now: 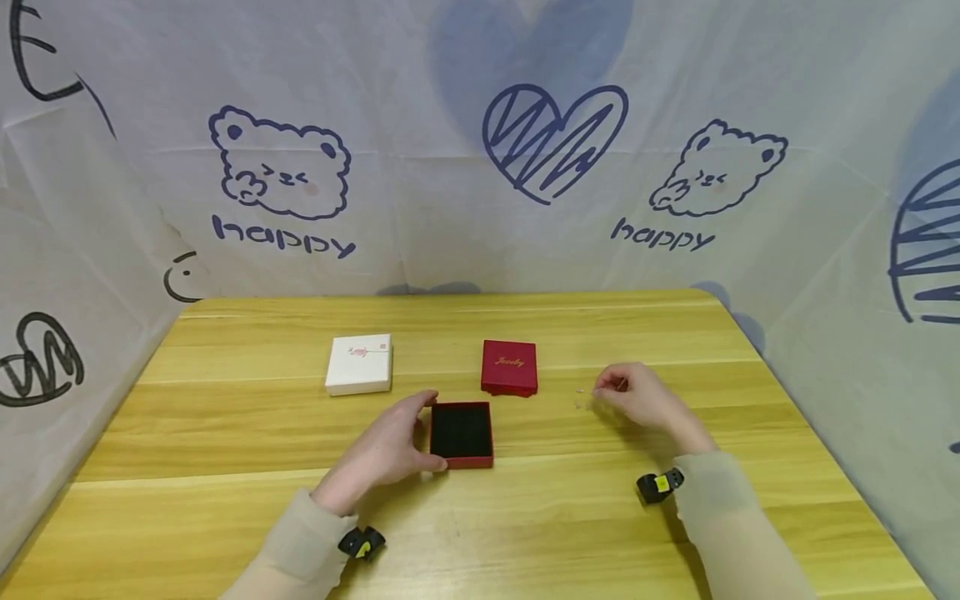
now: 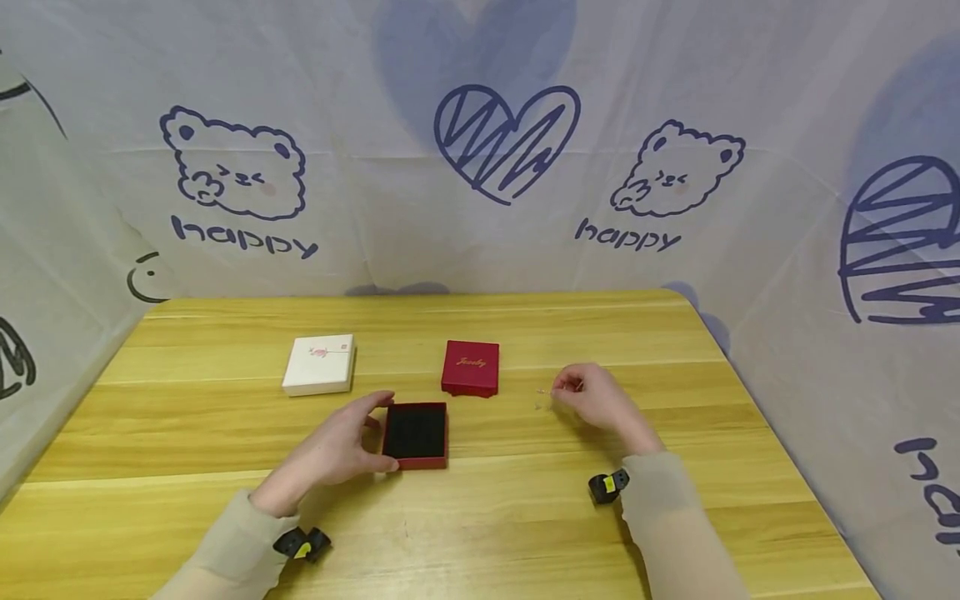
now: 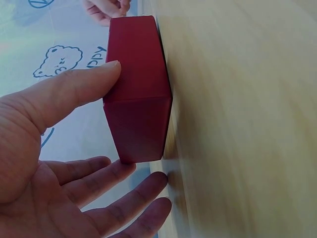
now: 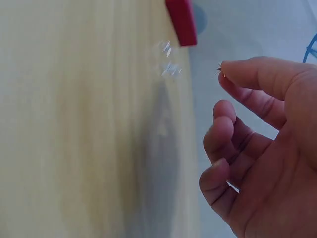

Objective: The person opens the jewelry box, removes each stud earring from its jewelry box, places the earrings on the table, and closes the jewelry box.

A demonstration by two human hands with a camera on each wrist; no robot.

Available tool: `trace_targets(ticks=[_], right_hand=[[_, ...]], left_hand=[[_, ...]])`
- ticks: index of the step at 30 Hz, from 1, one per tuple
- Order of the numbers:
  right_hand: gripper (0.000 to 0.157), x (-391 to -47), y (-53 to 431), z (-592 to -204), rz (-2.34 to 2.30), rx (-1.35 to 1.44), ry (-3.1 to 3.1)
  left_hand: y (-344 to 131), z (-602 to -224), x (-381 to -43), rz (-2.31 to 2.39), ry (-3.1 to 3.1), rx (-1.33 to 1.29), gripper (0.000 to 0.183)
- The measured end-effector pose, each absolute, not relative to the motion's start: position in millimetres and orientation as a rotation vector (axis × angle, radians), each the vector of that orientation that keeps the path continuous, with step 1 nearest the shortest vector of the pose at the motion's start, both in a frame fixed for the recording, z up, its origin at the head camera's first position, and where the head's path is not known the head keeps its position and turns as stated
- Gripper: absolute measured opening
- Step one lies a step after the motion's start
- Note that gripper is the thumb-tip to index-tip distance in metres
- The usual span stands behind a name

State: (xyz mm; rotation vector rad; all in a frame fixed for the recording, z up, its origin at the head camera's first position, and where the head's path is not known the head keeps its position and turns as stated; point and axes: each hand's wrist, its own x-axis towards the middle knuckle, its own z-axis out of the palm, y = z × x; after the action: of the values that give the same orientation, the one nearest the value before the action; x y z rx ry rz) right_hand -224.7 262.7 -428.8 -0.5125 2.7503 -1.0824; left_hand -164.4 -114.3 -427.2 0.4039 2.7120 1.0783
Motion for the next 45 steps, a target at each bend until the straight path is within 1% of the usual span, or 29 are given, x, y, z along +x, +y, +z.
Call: trace_targets(ticks=[5, 13, 37, 40, 45], right_hand=[[0.01, -225.4, 267.9, -431.1, -1.037, -0.431, 2.748], [0.009, -231.0, 273.0, -439.6, -0.976, -0.375, 2.754], [0.008, -245.4, 262.1, -442.3, -0.847, -0.421, 2.796], [0.01, -246.1, 261.7, -441.8, -0.853, -0.407, 2.798], [0.017, -246.7, 262.5, -437.9, -0.901, -0.347, 2.808]], left_hand=[[-114.4, -426.9, -164.2, 1.075, 2.713, 0.408, 0.093], [-114.4, -429.4, -163.8, 1.086, 2.71, 0.416, 0.093], [-115.2, -430.3, -165.0, 1.088, 2.715, 0.411, 0.094], [-115.2, -430.1, -165.2, 1.085, 2.716, 0.411, 0.094], [-114.8, -429.7, -165.1, 1.078, 2.715, 0.413, 0.093]])
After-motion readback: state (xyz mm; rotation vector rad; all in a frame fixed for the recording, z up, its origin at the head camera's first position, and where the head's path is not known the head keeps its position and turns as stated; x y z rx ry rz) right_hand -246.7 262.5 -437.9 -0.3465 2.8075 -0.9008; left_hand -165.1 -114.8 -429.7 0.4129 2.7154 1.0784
